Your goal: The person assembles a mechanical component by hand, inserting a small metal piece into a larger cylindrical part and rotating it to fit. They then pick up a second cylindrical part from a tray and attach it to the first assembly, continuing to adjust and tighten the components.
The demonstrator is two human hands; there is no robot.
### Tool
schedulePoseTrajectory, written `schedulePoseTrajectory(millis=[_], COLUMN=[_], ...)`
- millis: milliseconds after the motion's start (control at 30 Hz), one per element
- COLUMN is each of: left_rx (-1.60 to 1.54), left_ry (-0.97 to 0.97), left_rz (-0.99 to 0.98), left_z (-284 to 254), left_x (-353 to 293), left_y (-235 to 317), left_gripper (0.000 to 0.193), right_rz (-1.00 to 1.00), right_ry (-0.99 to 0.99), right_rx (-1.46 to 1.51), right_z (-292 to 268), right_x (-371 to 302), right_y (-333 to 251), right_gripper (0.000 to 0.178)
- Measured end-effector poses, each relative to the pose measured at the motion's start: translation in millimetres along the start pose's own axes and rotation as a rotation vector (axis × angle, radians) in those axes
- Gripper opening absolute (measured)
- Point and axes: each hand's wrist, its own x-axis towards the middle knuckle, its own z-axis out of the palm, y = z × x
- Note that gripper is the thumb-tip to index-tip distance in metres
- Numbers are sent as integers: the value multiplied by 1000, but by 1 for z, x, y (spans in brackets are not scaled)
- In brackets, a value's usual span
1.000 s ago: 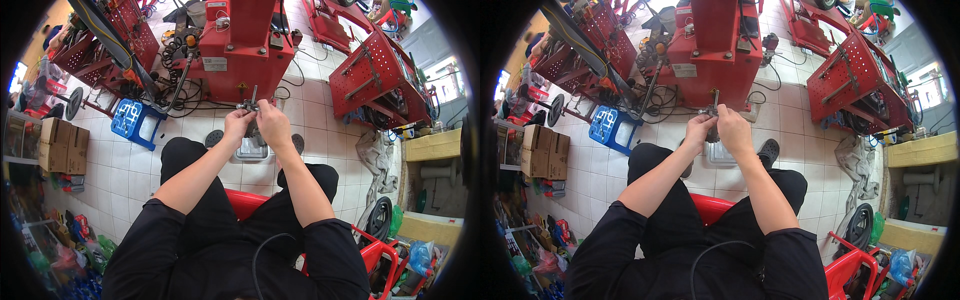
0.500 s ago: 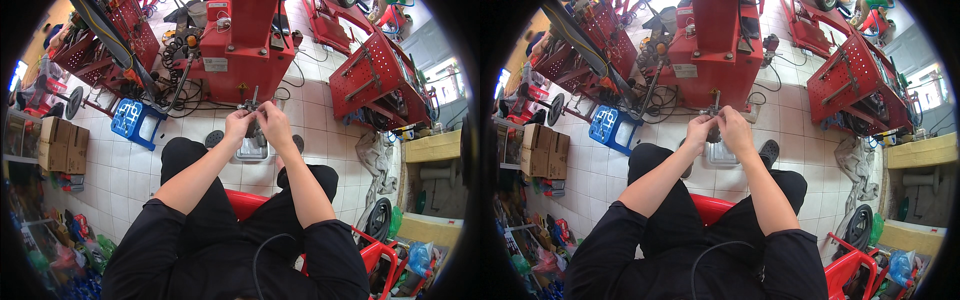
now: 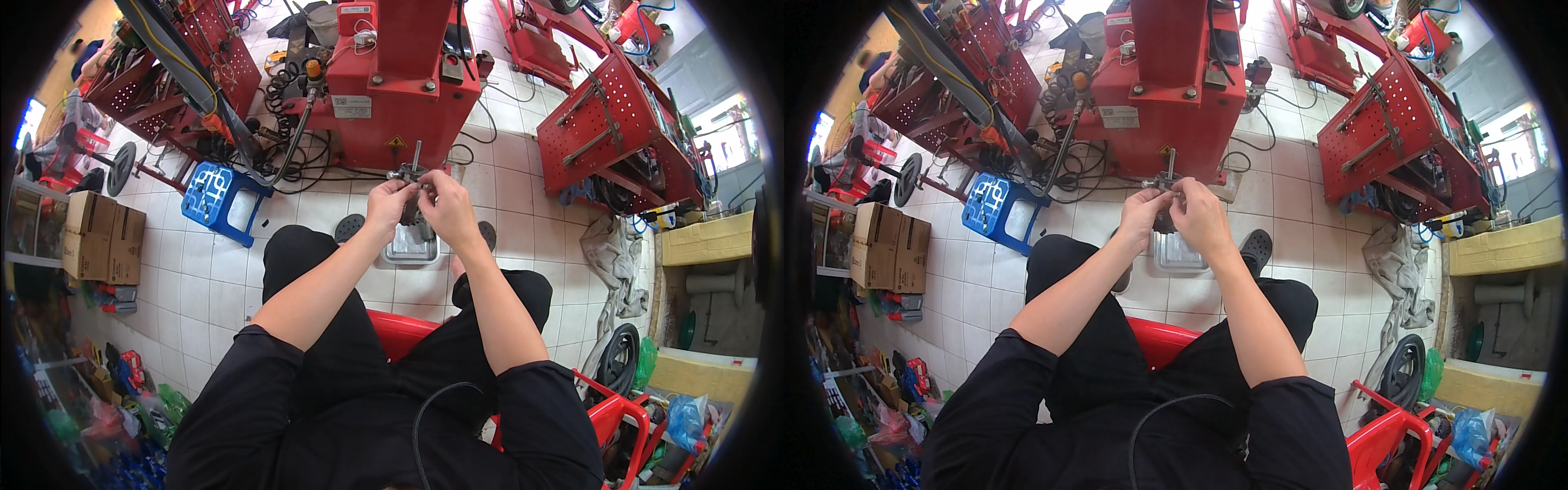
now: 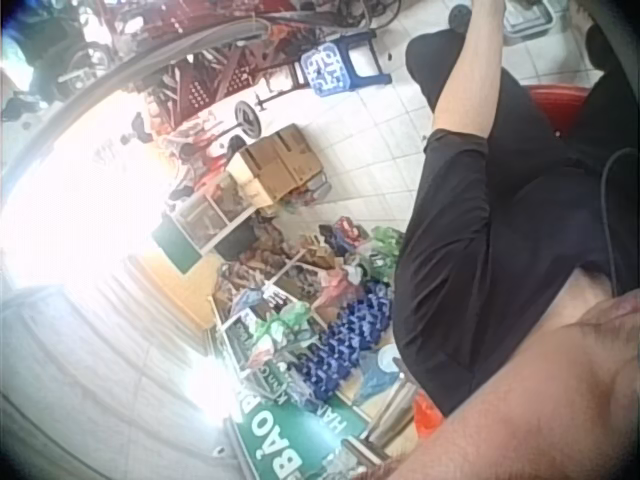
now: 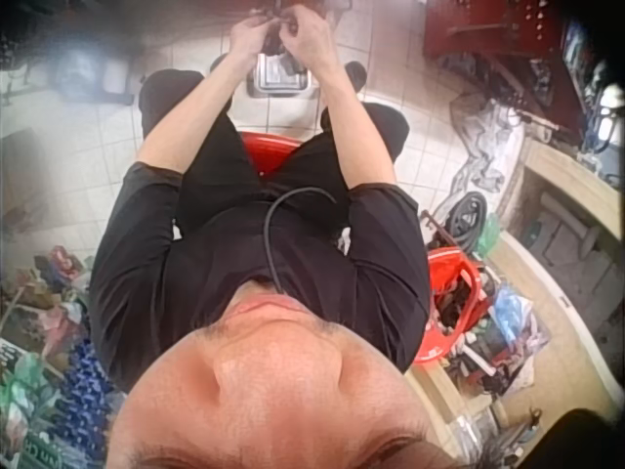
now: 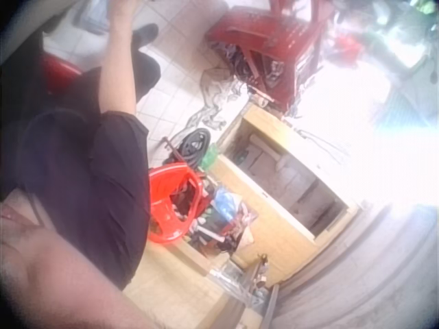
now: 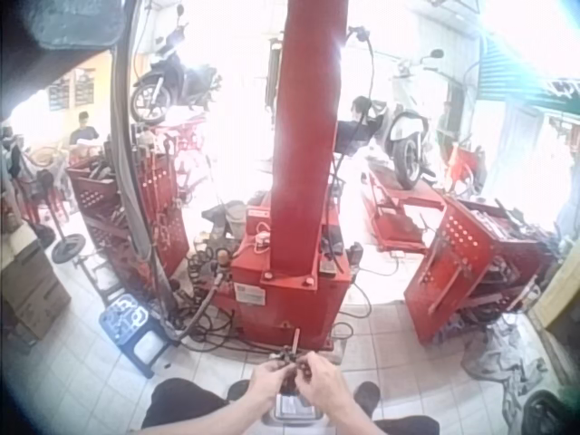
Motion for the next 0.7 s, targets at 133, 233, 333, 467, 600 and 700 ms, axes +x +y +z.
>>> schedulePoseTrajectory(millis=[133, 233, 333, 467, 600, 700], left_rx=[-8, 5, -5, 31, 35, 44], left_ry=[-3, 12, 1, -20, -1, 11], left_rz=[15, 46, 67, 60, 54, 65], left_z=[5, 3, 1, -1, 3, 4], left_x=[-3, -1, 1, 1, -2, -2], left_y=[5, 3, 0, 0, 4, 6], left_gripper=[8, 8, 8, 11, 11, 12], right_rz=[-12, -1, -58, -84, -145, -163], right_ry=[66, 67, 73, 72, 66, 46], right_rx=[-90, -280, -439, -471, -398, -397], right_z=[1, -1, -3, -2, 0, -1], right_x=[-2, -2, -1, -2, -2, -3], right_y=[-1, -9, -9, -4, -1, -3], right_gripper=[13, 15, 18, 19, 16, 14])
